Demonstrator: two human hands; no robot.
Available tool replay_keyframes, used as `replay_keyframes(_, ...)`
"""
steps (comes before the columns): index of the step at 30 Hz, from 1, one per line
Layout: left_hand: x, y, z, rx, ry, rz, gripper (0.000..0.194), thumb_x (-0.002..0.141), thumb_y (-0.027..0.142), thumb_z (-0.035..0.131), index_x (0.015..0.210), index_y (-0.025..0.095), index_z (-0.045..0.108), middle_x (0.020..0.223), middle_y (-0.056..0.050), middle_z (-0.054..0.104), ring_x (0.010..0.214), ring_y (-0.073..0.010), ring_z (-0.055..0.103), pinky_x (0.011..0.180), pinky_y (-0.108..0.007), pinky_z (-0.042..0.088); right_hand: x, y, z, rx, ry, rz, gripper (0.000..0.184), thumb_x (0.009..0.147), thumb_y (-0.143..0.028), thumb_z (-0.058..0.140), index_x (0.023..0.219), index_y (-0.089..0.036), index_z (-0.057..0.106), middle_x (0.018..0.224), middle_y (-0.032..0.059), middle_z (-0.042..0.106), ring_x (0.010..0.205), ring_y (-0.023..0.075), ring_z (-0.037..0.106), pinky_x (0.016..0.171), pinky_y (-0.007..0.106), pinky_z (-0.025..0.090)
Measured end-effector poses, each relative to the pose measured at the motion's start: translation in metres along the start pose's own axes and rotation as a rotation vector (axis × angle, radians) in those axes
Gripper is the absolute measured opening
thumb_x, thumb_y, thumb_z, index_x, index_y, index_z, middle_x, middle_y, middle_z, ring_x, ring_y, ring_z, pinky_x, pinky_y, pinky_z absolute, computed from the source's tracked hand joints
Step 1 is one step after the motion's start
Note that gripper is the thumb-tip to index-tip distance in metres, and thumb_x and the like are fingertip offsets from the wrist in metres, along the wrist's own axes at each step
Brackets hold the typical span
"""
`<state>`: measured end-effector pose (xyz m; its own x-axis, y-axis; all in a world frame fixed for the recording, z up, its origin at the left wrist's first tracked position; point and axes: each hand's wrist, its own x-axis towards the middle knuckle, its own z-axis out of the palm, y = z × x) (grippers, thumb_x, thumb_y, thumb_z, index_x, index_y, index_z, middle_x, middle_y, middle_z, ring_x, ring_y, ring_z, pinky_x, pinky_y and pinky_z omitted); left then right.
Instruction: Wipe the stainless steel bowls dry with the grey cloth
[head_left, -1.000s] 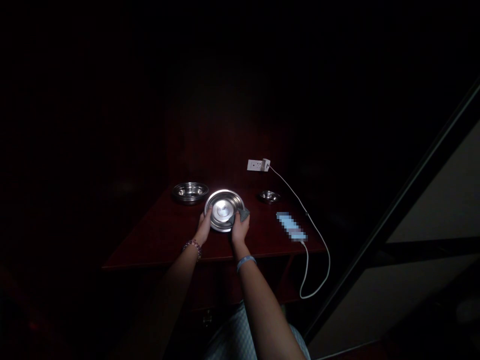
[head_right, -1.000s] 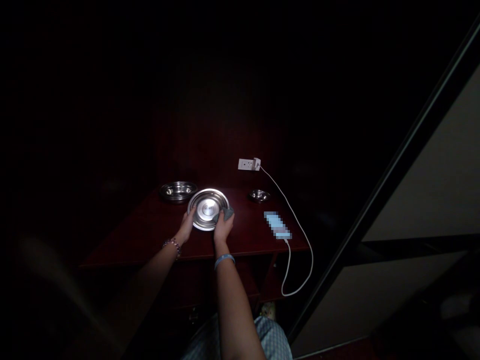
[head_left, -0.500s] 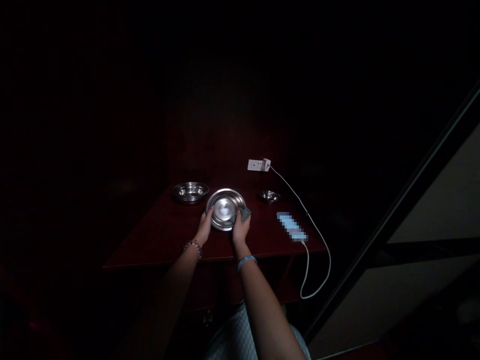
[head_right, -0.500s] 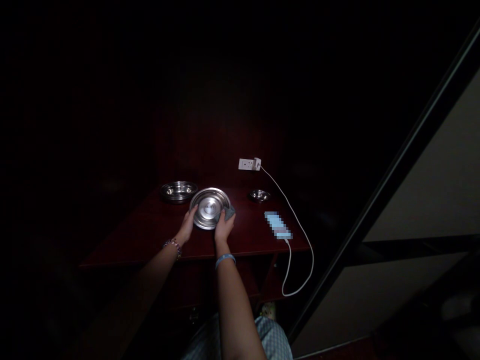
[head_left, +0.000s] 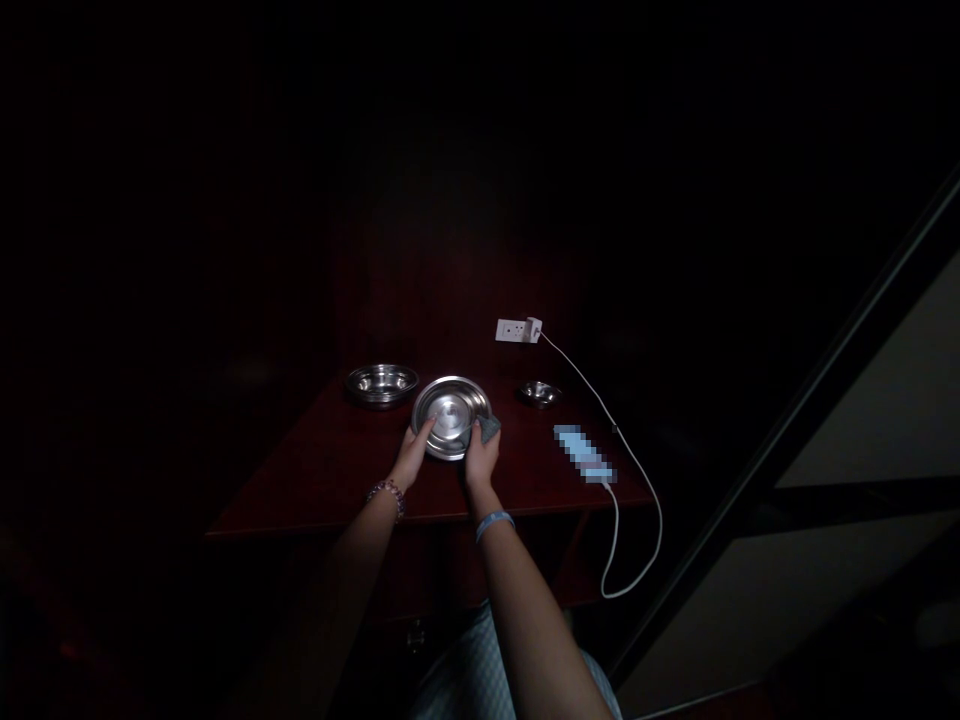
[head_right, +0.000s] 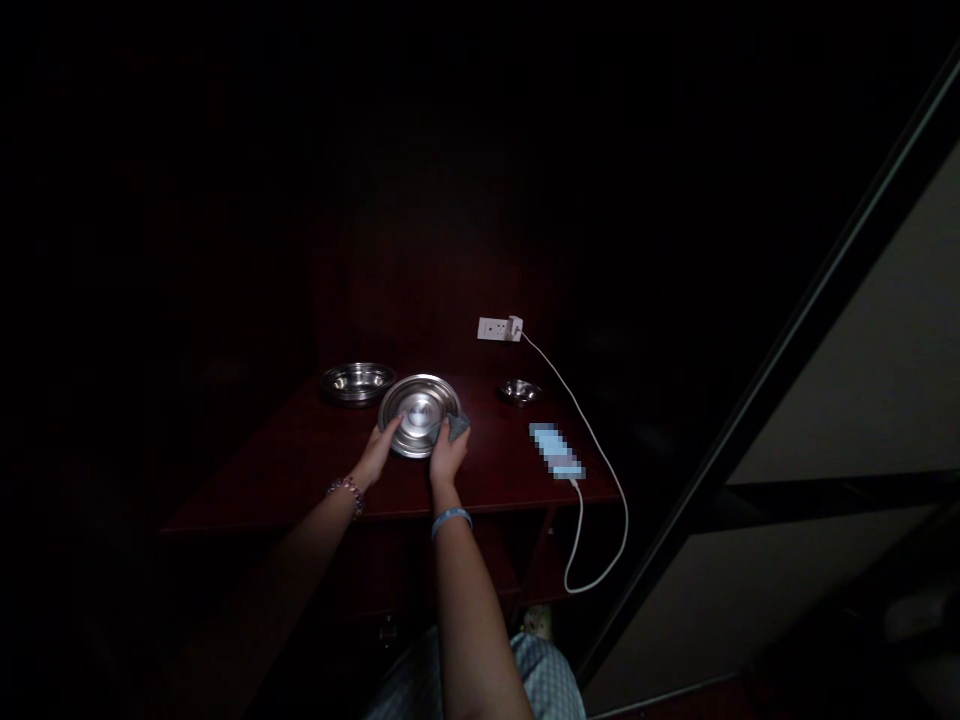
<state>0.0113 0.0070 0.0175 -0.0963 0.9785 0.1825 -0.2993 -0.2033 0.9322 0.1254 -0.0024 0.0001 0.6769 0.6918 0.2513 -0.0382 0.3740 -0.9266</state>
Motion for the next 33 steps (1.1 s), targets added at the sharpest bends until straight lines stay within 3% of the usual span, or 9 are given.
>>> replay_keyframes(11,-0.002,0.004,0.001,-0.009,0.031,-0.013,0.029,0.088,0.028,0.063,0.113,0.015,0.069,0.127,-0.011,0.071,0.127,-0.0247,0.060,0.114,-0.036,0.041,-0.001,-0.002,-0.001,-0.046,-0.011,0.028,0.033,0.084,-0.039,0.061,0.109,-0.017,0.061,0.110,0.0120,0.075,0.100,0.0229,0.070,0.089,0.032,0.051)
replay_keyframes(18,-0.001,0.001,0.000,-0.027,0.041,-0.013,0.030,0.086,0.030,0.066,0.113,0.016,0.070,0.125,-0.012,0.071,0.127,-0.0267,0.060,0.114,-0.039,0.041,-0.002,-0.005,-0.002,-0.050,-0.023,0.028,0.035,0.084,-0.039,0.061,0.112,-0.017,0.062,0.115,0.0119,0.074,0.105,0.0235,0.069,0.093,0.032,0.050)
replay_keyframes(29,0.011,-0.007,-0.002,0.039,0.175,-0.084,0.032,0.084,0.032,0.068,0.111,0.013,0.067,0.127,-0.017,0.069,0.124,-0.0267,0.062,0.110,-0.039,0.044,-0.003,-0.007,-0.002,-0.059,-0.011,0.029,0.028,0.083,-0.035,0.062,0.106,-0.017,0.063,0.107,0.0111,0.075,0.098,0.0233,0.070,0.088,0.031,0.051)
replay_keyframes(33,0.011,-0.007,-0.002,0.055,0.172,-0.106,0.034,0.083,0.031,0.067,0.112,0.011,0.066,0.126,-0.019,0.069,0.121,-0.0284,0.064,0.107,-0.041,0.045,-0.003,-0.006,-0.002,-0.044,0.003,0.018,0.026,0.083,-0.033,0.061,0.103,-0.018,0.063,0.106,0.0105,0.075,0.097,0.0234,0.070,0.088,0.032,0.051)
